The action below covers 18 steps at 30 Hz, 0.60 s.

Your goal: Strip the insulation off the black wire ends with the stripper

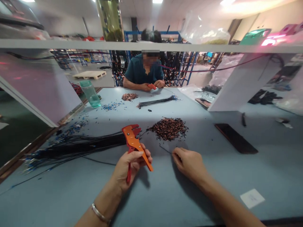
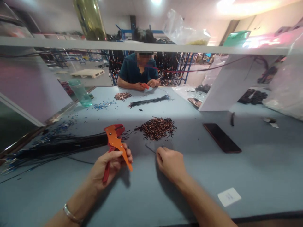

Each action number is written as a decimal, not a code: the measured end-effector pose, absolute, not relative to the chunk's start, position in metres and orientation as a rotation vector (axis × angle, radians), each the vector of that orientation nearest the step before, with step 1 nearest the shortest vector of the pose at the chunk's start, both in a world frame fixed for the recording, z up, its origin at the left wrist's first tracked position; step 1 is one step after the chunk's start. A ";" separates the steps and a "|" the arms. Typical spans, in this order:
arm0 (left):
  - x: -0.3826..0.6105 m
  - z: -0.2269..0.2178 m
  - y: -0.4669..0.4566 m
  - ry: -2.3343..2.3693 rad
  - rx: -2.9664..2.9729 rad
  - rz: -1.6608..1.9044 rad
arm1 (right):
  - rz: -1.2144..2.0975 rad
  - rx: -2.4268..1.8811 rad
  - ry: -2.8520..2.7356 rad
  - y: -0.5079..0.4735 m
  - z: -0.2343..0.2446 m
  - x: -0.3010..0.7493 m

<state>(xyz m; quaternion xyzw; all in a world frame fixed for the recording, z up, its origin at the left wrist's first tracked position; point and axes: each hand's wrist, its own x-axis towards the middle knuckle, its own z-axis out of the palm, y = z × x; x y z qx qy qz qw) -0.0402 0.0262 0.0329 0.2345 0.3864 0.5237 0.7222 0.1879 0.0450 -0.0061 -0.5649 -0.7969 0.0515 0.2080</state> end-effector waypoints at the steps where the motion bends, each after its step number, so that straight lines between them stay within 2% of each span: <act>1: -0.039 0.031 0.025 0.847 0.531 1.111 | 0.210 -1.592 -2.149 0.047 -0.003 0.191; 6: -0.030 0.022 0.019 0.836 0.634 0.912 | 0.777 -1.437 -1.722 0.047 0.015 0.201; 10: -0.027 0.017 0.015 0.830 0.750 0.816 | 0.970 -1.265 -1.588 0.040 0.020 0.200; 13: -0.026 0.017 0.014 0.803 0.798 0.764 | 0.918 -1.158 -1.668 0.038 0.020 0.199; 18: -0.026 0.019 0.013 0.733 0.904 0.704 | 0.535 -1.070 -1.790 0.038 0.022 0.198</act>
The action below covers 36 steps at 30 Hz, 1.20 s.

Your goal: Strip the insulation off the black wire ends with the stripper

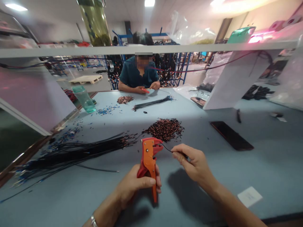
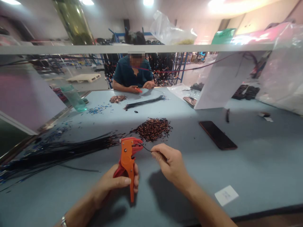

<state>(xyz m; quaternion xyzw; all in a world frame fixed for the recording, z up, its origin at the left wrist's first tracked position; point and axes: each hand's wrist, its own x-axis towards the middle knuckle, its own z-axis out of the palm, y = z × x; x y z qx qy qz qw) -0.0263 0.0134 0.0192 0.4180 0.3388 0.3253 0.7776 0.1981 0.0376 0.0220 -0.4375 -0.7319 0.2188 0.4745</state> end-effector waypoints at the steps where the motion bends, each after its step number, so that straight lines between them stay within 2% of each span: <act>1: -0.026 0.019 0.013 0.725 0.922 0.688 | 0.491 -1.053 -1.798 0.037 0.023 0.198; 18: -0.025 0.018 0.009 0.720 0.930 0.624 | 0.055 -0.996 -1.996 0.041 0.025 0.202; 25: -0.025 0.021 0.009 0.720 0.924 0.639 | 0.132 -0.987 -1.979 0.035 0.022 0.202; 36: -0.025 0.014 0.007 0.680 0.892 0.589 | 0.056 -1.009 -1.946 0.035 0.023 0.199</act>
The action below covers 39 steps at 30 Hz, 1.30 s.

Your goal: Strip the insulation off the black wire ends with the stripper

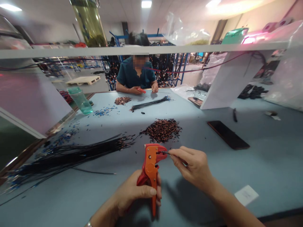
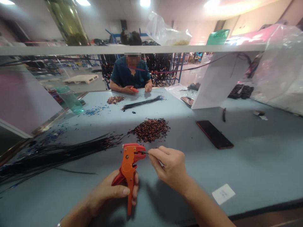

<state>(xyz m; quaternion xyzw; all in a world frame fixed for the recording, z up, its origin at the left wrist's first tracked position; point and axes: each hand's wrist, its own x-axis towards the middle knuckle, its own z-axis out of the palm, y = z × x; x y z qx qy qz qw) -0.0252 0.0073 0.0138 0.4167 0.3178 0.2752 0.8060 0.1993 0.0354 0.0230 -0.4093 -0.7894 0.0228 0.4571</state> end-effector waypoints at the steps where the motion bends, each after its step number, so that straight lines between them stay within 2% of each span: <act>1: -0.025 0.013 0.007 0.677 0.890 0.591 | 0.056 -1.011 -1.949 0.036 0.022 0.199; 39: -0.022 0.009 0.005 0.717 0.972 0.565 | -0.063 -0.990 -2.047 0.035 0.025 0.201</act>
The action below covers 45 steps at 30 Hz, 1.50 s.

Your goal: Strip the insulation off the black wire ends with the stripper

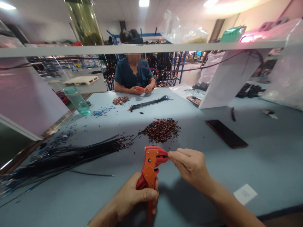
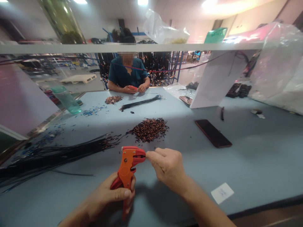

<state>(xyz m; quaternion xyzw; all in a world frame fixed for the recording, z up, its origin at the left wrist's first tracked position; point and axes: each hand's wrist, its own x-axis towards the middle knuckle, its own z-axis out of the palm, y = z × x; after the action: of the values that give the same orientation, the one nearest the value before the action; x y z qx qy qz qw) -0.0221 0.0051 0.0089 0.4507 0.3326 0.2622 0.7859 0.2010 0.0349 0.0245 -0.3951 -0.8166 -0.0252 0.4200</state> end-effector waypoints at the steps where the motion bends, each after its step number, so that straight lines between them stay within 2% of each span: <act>1: -0.022 0.009 0.005 0.719 0.974 0.567 | -0.056 -0.987 -2.048 0.035 0.025 0.201; 18: -0.016 0.007 0.001 0.767 0.921 0.610 | 0.034 -0.981 -2.020 0.036 0.018 0.200; 45: -0.006 0.004 -0.004 0.777 0.818 0.690 | -0.028 -0.964 -1.951 0.033 0.015 0.193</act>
<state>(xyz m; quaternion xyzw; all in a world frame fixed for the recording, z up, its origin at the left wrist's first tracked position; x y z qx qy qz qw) -0.0065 -0.0038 0.0043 0.3797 0.3606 0.3204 0.7894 0.1934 0.0326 0.0154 -0.3925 -0.7941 -0.0113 0.4640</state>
